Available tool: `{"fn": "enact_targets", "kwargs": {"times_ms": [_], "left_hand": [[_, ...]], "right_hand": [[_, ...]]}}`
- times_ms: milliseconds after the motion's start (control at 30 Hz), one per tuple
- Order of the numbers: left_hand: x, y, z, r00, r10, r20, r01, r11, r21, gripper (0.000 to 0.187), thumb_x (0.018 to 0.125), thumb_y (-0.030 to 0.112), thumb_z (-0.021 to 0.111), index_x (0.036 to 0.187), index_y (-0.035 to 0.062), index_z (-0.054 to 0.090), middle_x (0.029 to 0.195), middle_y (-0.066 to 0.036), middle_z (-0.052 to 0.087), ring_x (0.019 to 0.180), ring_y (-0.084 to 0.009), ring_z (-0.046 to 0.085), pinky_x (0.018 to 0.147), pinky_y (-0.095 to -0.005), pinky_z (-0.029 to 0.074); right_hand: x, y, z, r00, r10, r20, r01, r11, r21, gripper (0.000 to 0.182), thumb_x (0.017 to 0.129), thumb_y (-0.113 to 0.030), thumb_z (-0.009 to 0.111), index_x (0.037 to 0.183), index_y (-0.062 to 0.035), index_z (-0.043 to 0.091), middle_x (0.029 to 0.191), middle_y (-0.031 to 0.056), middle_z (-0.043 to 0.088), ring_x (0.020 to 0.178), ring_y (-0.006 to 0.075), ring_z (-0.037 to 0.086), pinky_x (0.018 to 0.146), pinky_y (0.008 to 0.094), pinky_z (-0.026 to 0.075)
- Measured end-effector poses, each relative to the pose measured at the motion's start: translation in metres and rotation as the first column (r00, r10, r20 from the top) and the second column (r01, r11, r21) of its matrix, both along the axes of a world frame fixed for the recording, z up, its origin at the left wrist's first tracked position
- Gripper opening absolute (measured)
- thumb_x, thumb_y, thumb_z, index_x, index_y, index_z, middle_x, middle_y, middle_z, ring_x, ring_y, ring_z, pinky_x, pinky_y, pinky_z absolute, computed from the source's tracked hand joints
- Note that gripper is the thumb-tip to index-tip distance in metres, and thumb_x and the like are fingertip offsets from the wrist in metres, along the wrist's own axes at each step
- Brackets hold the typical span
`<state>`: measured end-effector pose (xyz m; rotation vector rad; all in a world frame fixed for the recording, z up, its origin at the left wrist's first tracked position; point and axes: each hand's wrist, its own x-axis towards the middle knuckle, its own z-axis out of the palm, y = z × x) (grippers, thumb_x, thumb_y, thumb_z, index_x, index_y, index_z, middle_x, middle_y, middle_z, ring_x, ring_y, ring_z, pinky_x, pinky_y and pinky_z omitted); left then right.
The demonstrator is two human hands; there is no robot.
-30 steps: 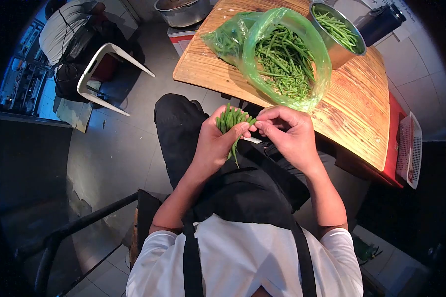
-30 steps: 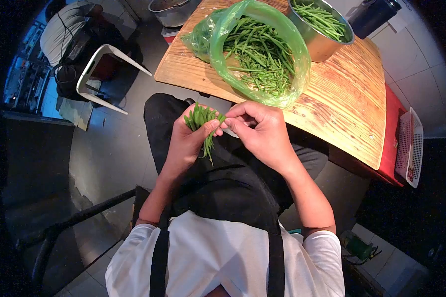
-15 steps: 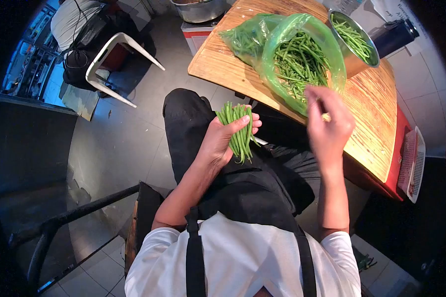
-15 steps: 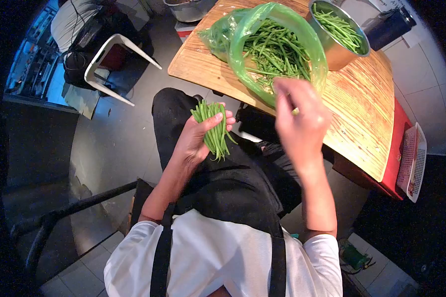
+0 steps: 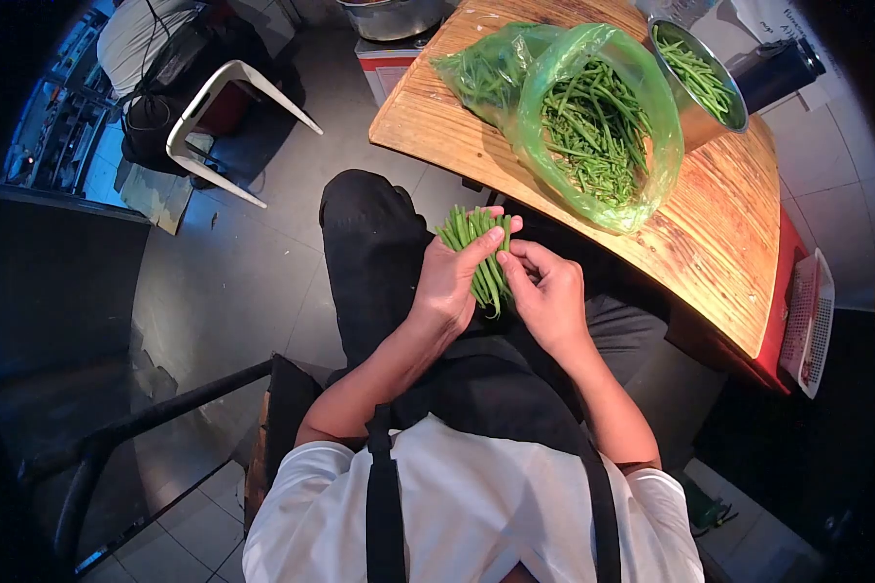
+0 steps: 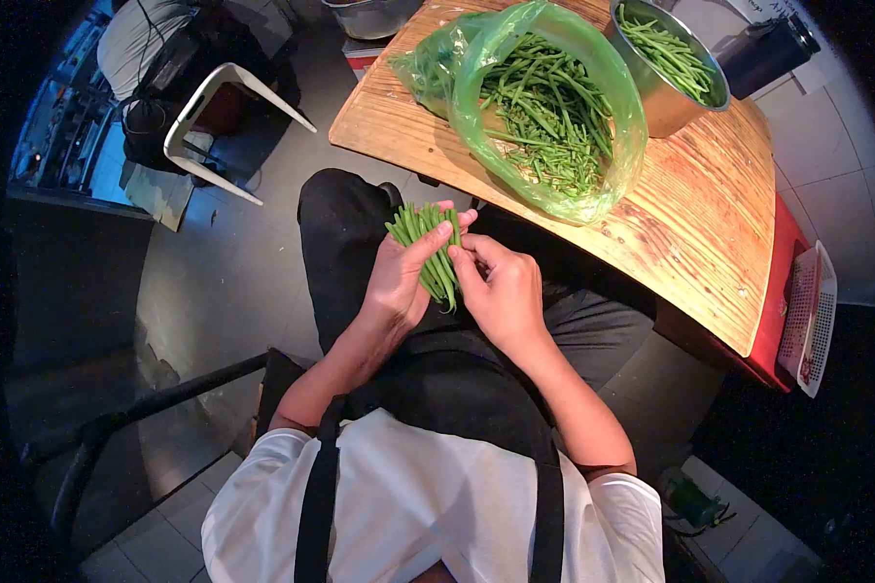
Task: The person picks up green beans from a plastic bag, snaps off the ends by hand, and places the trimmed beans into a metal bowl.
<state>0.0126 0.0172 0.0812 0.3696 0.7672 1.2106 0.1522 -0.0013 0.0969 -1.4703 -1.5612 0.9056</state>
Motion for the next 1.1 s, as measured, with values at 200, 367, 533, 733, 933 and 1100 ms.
{"fn": "enact_targets", "kwargs": {"times_ms": [200,367,533,733,933,1100], "left_hand": [[-0.003,-0.002,0.001,0.997,-0.073,-0.014,0.073,0.997,0.013,0.032,0.099,0.008,0.064,0.128,-0.0022,0.057,0.127,-0.021,0.067,0.116,-0.0249,0.065,0.101,-0.0378,0.053],[-0.005,-0.001,0.0,0.981,-0.194,0.007,0.194,0.98,0.035,0.036,0.1,0.015,0.064,0.129,-0.005,0.058,0.129,-0.02,0.067,0.114,-0.0243,0.066,0.101,-0.037,0.052],[-0.01,0.002,0.002,0.981,-0.186,0.055,0.189,0.98,-0.057,0.027,0.098,0.02,0.068,0.116,0.0001,0.063,0.128,-0.021,0.067,0.115,-0.0272,0.066,0.099,-0.044,0.054],[-0.013,0.007,0.0,0.996,-0.004,0.092,-0.002,0.998,0.059,0.027,0.096,0.012,0.07,0.116,-0.0005,0.058,0.126,-0.027,0.064,0.121,-0.0392,0.064,0.109,-0.0506,0.05],[-0.014,0.006,0.001,1.0,0.012,0.013,-0.013,0.996,0.087,0.027,0.096,0.012,0.069,0.116,-0.001,0.057,0.12,-0.024,0.066,0.118,-0.0376,0.065,0.103,-0.049,0.054],[-0.006,-0.005,0.009,0.991,0.024,0.133,-0.054,0.972,0.23,0.022,0.098,0.013,0.068,0.116,0.0032,0.058,0.111,-0.015,0.069,0.113,-0.0325,0.067,0.099,-0.0471,0.056]], "right_hand": [[0.008,0.007,-0.006,0.975,0.085,-0.207,-0.116,0.983,-0.142,0.016,0.095,-0.013,0.07,0.095,0.0026,0.072,0.062,0.001,0.056,0.059,0.0033,0.048,0.053,0.0265,0.041],[0.015,0.011,-0.01,0.96,0.125,-0.251,-0.167,0.973,-0.156,0.016,0.095,-0.014,0.069,0.093,0.0014,0.072,0.066,-0.003,0.055,0.062,0.0032,0.046,0.056,0.0248,0.039],[0.02,0.016,0.001,0.859,0.145,-0.492,-0.316,0.905,-0.285,0.022,0.101,-0.018,0.065,0.097,0.0024,0.072,0.076,-0.002,0.064,0.069,0.0037,0.054,0.064,0.0236,0.047],[0.027,0.013,-0.002,0.848,0.14,-0.511,-0.34,0.883,-0.322,0.019,0.1,-0.014,0.065,0.102,0.0028,0.073,0.083,0.0007,0.069,0.071,0.0063,0.061,0.067,0.0247,0.051],[0.021,0.007,-0.008,0.962,0.168,-0.218,-0.184,0.981,-0.056,0.016,0.099,-0.009,0.065,0.101,0.0056,0.072,0.081,0.0039,0.067,0.069,0.0087,0.062,0.064,0.0254,0.051],[0.011,0.002,-0.006,0.901,-0.004,-0.433,-0.029,0.997,-0.071,0.016,0.1,-0.006,0.063,0.099,0.007,0.071,0.079,0.005,0.066,0.069,0.0111,0.062,0.064,0.0262,0.052]]}}
